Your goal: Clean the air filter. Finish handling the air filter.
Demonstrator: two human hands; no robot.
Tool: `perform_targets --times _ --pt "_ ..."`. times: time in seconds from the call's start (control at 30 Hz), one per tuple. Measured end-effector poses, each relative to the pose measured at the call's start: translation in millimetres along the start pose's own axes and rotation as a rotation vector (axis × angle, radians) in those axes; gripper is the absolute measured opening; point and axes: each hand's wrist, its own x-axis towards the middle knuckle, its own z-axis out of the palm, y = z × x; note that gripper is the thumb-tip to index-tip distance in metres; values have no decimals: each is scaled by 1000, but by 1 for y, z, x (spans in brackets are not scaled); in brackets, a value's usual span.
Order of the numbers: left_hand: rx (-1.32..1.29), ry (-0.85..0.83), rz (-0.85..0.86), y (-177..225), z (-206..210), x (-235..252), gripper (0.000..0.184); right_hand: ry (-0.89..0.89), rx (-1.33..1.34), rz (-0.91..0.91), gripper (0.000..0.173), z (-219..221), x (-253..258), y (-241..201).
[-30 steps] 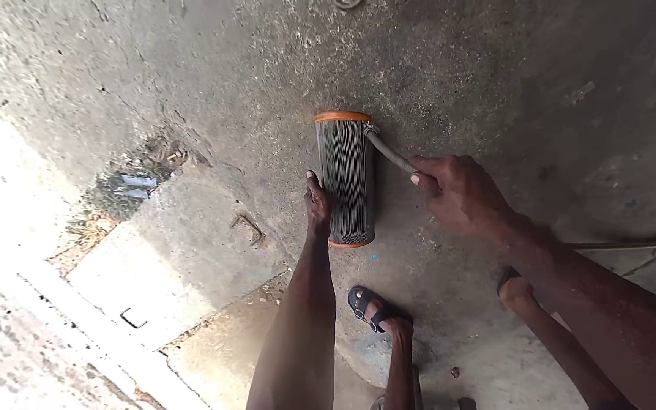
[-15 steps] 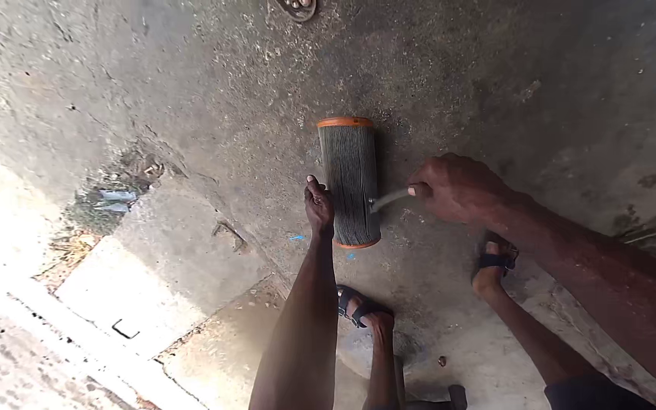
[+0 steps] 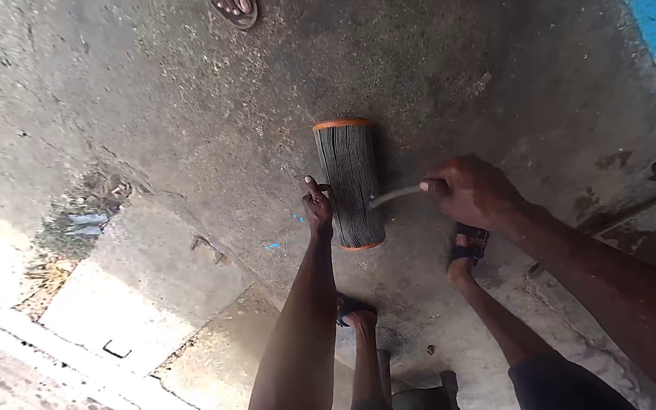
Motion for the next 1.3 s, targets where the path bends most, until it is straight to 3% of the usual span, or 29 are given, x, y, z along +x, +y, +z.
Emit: perform_targets --times 0.07,0.17,0.27,0.4,0.5,0.6,0.7,0.77,0.83,0.93,1.0,1.03,1.13,1.23,1.3 --pt "-66 -42 0 6 8 -9 82 142 107 -30 27 1 -4 18" --pt "-129 -54 -46 18 23 -18 84 8 37 20 26 -5 -10 34" --pt "-166 -26 -138 24 39 -22 85 156 134 2 29 -5 -15 52" --pt "-95 -80 -151 29 55 -30 87 18 30 15 27 -7 -26 67" --pt "-3 18 -87 29 68 -39 83 174 141 34 30 -6 -35 83" --pt "-27 32 -76 33 75 -44 80 31 55 42 26 -11 -40 93" --pt "-118 -55 -140 35 80 -49 86 183 155 48 30 -13 -45 105" --pt "-132 -49 -145 37 85 -52 87 113 133 45 28 -19 -46 111" --pt "-195 -82 -201 40 88 -56 85 30 57 50 27 -22 -49 113" --pt "-375 -50 -291 39 102 -64 74 214 201 9 31 -21 -57 124" --pt "-437 -51 -350 35 106 -68 66 74 153 33 29 -28 -60 126" --pt "-403 -85 -367 32 107 -71 65 32 126 44 28 -28 -62 127" --pt "-169 -168 -315 21 116 -74 62 201 214 21 31 -27 -66 137" --pt "-67 -138 -266 21 123 -80 58 15 131 78 29 -31 -71 141" --pt "-111 -159 -279 21 125 -83 63 113 156 81 29 -26 -75 146"
